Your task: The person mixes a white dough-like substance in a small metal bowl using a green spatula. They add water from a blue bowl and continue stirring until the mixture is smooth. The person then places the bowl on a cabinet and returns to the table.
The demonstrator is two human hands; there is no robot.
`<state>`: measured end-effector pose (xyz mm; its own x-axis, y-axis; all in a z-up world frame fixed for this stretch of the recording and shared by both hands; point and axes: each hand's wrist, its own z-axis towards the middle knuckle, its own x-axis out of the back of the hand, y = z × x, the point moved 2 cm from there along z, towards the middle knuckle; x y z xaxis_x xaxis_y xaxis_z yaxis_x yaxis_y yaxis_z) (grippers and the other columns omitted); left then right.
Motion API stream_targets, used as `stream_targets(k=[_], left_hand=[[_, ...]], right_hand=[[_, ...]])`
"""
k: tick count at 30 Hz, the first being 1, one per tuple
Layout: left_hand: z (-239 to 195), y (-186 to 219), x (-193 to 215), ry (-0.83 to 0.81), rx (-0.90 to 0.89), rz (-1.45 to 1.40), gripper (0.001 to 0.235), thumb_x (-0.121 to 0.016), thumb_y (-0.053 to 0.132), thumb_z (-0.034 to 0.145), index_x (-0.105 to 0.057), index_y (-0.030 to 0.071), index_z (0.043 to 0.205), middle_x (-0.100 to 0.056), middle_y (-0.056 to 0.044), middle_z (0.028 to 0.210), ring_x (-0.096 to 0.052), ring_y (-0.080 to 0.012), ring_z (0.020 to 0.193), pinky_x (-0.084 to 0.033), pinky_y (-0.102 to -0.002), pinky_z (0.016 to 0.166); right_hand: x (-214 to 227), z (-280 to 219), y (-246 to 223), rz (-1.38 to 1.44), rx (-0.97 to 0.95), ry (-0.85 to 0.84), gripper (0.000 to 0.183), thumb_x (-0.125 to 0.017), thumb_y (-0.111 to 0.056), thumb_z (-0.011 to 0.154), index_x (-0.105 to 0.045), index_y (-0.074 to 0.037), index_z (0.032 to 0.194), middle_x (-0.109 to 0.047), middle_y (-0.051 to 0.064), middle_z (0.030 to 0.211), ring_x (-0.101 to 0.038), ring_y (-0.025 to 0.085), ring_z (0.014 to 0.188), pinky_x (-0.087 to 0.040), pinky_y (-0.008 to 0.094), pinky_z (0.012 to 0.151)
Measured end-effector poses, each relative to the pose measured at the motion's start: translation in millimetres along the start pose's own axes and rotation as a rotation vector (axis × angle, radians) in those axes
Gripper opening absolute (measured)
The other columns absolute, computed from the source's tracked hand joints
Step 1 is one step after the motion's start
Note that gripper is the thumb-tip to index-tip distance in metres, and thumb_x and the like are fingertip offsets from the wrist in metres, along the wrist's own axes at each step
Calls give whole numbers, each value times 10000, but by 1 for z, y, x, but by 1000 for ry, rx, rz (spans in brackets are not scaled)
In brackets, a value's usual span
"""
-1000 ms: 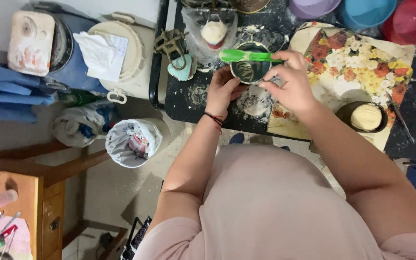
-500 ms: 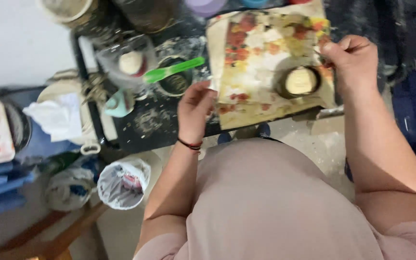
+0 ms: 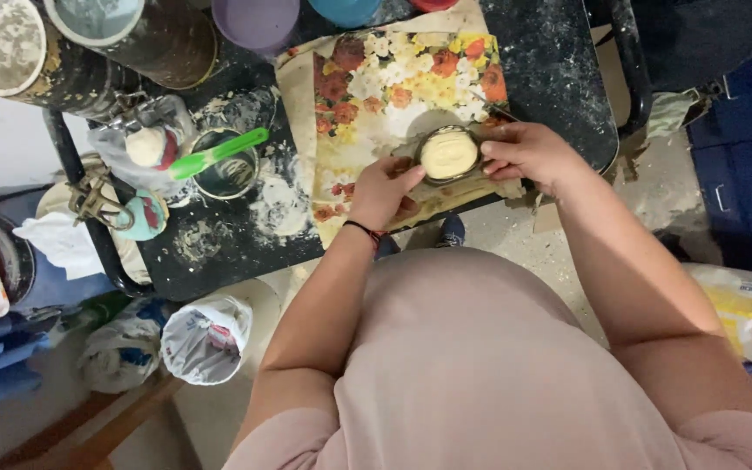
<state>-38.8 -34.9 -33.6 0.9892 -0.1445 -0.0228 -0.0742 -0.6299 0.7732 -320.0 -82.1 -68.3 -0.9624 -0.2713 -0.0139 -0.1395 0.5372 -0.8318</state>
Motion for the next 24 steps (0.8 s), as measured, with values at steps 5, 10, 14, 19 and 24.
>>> stream_targets(k=[5, 10, 14, 19, 24], left_hand=[[-9, 6, -11, 76, 29, 41, 685, -761, 372, 950, -543, -65, 1431, -719, -220, 1130, -789, -204, 714, -706, -319, 616], [-5, -1, -14, 121, -12, 5, 646, -726, 359, 1001, -544, -94, 1424, -700, -239, 1141, -780, -207, 761, -699, -339, 627], [-3, 10, -12, 90, -55, 24, 623, -699, 336, 1010, -536, -102, 1421, -685, -234, 1113, -745, -201, 742, -663, -326, 591], [5, 23, -13, 55, -81, 20, 576, -651, 338, 1027, -541, -82, 1405, -664, -209, 1082, -695, -181, 687, -609, -305, 487], [15, 17, -9, 49, -50, 28, 538, -662, 303, 1020, -549, -60, 1401, -679, -192, 1070, -684, -191, 651, -565, -309, 413]], right_hand=[[3, 18, 19, 49, -18, -21, 596, -797, -185, 950, -532, 139, 1375, -662, 314, 1155, -737, 341, 869, -635, 555, 726], [-11, 10, 18, 93, -62, 31, 530, -788, -215, 961, -571, 51, 1365, -646, 245, 1144, -726, 300, 854, -656, 542, 729], [-17, -7, 8, 78, 9, 90, 505, -716, -180, 1003, -544, 78, 1402, -604, 251, 1206, -731, 321, 871, -652, 551, 724], [-14, -8, 8, 102, 62, 134, 518, -708, -168, 1032, -500, 127, 1403, -581, 254, 1169, -723, 299, 869, -663, 523, 734], [-21, -8, 1, 114, 83, 146, 465, -669, -135, 1039, -518, 126, 1392, -568, 234, 1169, -719, 255, 809, -670, 512, 687]])
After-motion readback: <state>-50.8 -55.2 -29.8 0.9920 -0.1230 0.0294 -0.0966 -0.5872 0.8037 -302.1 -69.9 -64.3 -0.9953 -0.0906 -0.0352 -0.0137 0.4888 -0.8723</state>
